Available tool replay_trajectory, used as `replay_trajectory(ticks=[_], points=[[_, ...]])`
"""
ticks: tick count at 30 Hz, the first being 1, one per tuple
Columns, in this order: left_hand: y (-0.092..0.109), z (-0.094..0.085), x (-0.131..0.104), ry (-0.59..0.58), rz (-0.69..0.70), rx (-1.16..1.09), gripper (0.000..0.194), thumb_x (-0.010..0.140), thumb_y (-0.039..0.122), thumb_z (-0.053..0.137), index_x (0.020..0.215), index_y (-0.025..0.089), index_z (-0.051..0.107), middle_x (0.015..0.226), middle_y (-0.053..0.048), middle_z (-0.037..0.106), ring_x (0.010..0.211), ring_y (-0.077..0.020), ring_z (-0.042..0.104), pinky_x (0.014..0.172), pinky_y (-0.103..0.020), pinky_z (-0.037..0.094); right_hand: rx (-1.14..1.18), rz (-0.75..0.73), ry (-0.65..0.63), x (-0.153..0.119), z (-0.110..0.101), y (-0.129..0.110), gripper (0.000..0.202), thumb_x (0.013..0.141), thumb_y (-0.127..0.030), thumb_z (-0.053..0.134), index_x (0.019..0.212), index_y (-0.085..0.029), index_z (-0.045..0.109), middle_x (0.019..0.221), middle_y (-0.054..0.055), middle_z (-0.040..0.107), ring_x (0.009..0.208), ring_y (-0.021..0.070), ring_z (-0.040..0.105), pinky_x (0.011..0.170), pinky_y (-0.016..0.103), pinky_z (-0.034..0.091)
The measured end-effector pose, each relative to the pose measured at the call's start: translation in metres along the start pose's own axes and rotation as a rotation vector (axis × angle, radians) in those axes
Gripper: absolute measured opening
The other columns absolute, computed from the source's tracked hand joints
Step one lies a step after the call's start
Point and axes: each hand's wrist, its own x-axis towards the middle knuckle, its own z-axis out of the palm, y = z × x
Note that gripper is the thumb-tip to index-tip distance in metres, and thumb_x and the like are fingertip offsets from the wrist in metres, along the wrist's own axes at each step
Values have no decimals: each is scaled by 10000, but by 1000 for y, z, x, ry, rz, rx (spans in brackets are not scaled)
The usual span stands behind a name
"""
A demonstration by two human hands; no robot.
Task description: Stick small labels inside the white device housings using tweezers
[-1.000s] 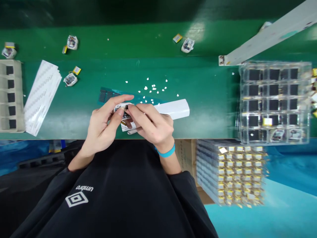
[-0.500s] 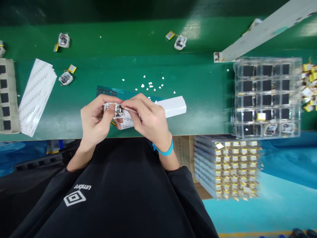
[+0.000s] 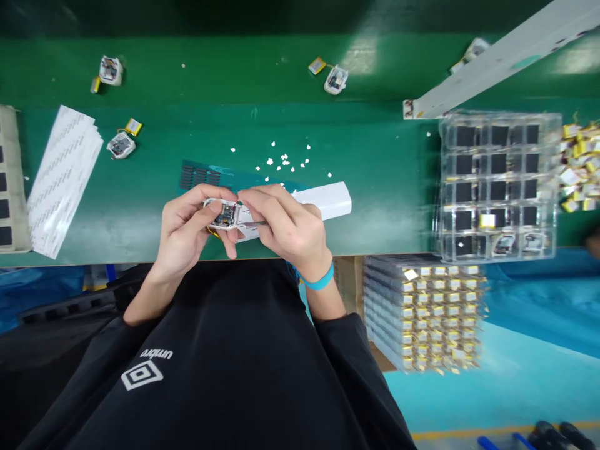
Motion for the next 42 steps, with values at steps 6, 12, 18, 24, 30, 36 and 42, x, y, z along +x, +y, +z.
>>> replay_trajectory(ticks=[6,12,18,24,30,36,42], points=[[-3,1,-4,-11,40,-11,206,1083,398,713,1120,196,739,735,25,792,515,-171,770,478,-244,638,47,-15,18,3,0,1,225,1008,-99,712,1153,-263,766,972,-35,867,712,122,797,558,203,591],[-4,-1,-6,-14,32,78,273,1079,479,709,1130,211,726,738,22,768,533,-170,759,472,-270,651,65,-18,-23,-1,-4,-2,406,980,5,562,1234,-261,735,1023,-45,868,820,126,832,584,199,613],[1,2,-4,-70,49,114,235,1107,441,671,1131,211,713,749,20,768,544,-169,771,503,-273,659,-88,61,-62,-1,-15,5,390,1020,-62,603,1253,-332,761,1004,-34,869,719,147,803,595,256,641],[-7,4,4,-63,83,174,263,1107,491,667,1139,231,639,713,47,741,449,-131,705,438,-233,564,-140,32,-48,12,-23,25,372,1091,-128,600,1394,-307,720,1332,27,830,1096,212,842,753,275,669],[-15,8,1,18,139,281,187,1105,401,673,1115,255,556,649,73,717,397,-107,647,382,-187,461,-227,-171,-268,-1,-31,20,293,1086,-123,596,1301,-262,737,1246,20,858,786,167,831,534,296,526],[-15,9,-3,21,155,422,62,1111,285,603,1129,263,549,579,107,618,409,-119,650,396,-192,464,-246,-257,-377,-5,-44,21,373,1127,-169,493,1459,-209,656,1334,78,826,932,199,839,652,294,582],[-12,3,-8,35,152,554,113,1127,350,604,1139,265,531,648,81,621,532,-126,697,445,-199,452,-102,-237,-369,-10,-39,11,433,1115,-134,484,1524,-137,627,1352,111,816,1087,230,839,800,310,680]])
